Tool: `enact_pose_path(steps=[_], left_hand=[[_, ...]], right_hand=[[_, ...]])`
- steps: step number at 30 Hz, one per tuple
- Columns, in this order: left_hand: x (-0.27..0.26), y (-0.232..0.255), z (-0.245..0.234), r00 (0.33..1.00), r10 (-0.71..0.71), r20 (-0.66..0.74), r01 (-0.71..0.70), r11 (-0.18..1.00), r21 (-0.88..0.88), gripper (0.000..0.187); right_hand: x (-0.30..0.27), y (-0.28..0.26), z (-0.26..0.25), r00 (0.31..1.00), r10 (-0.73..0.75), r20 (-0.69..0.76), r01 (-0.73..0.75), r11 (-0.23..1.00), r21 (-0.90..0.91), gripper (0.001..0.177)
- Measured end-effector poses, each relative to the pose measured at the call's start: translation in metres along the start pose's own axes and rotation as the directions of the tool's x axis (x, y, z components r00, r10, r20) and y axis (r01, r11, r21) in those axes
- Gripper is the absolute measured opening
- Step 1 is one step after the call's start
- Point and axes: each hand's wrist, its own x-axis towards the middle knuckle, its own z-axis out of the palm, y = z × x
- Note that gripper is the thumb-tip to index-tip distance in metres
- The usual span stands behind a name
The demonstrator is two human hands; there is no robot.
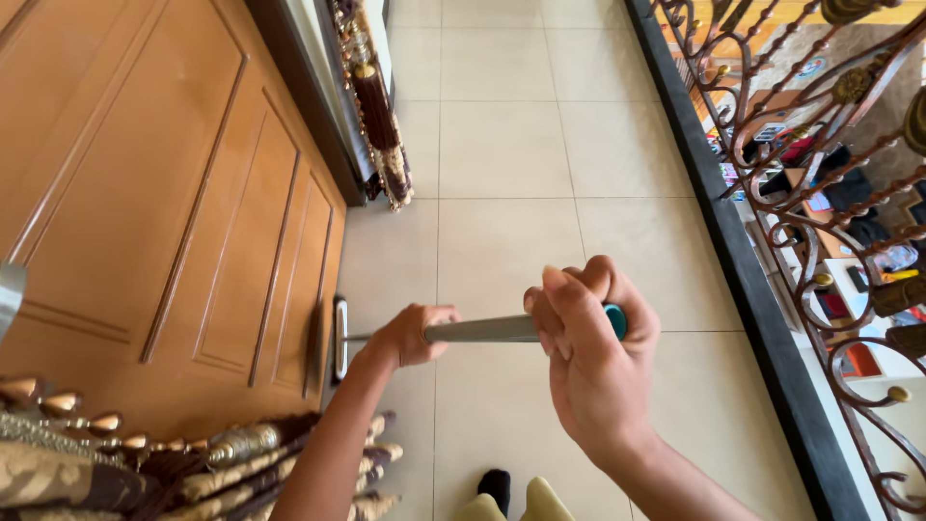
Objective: The person sweeps the tiled floor of a hallway using a broom.
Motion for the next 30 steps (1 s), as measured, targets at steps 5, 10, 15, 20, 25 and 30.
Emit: enact_pose_path(steps=[5, 10, 15, 20, 25, 30], left_hand=[[0.003, -0.032, 0.041, 0.967, -0.213, 0.142, 0.215, 0.977, -0.001, 0.044], [0.027, -0.058, 0.082, 0.977, -0.191, 0.091, 0.183, 0.979, 0.091, 0.056], [0.042, -0.066, 0.126, 0.993, 0.1, -0.065, -0.1, 0.995, -0.006, 0.066], [0.072, 0.005, 0.121, 0.985, -0.165, -0.052, 0.152, 0.969, -0.193, 0.077], [0.09, 0.074, 0.077, 0.95, -0.197, -0.243, 0.144, 0.965, -0.22, 0.067], [0.091, 0.105, 0.063, 0.943, -0.132, -0.305, 0.058, 0.97, -0.237, 0.071]], right_hand=[[0.019, 0.033, -0.02, 0.978, 0.083, -0.19, -0.09, 0.996, -0.029, 0.038], [0.005, 0.058, -0.064, 0.984, 0.132, -0.123, -0.133, 0.991, -0.003, 0.041], [-0.012, 0.044, -0.09, 0.973, 0.221, -0.07, -0.232, 0.917, -0.325, 0.04], [0.006, 0.007, -0.089, 0.997, 0.081, 0.008, -0.064, 0.839, -0.54, 0.036], [0.039, -0.035, -0.068, 0.983, -0.041, 0.178, 0.143, 0.775, -0.615, 0.031], [0.091, -0.092, -0.054, 0.986, -0.112, 0.123, 0.13, 0.98, -0.149, 0.038]])
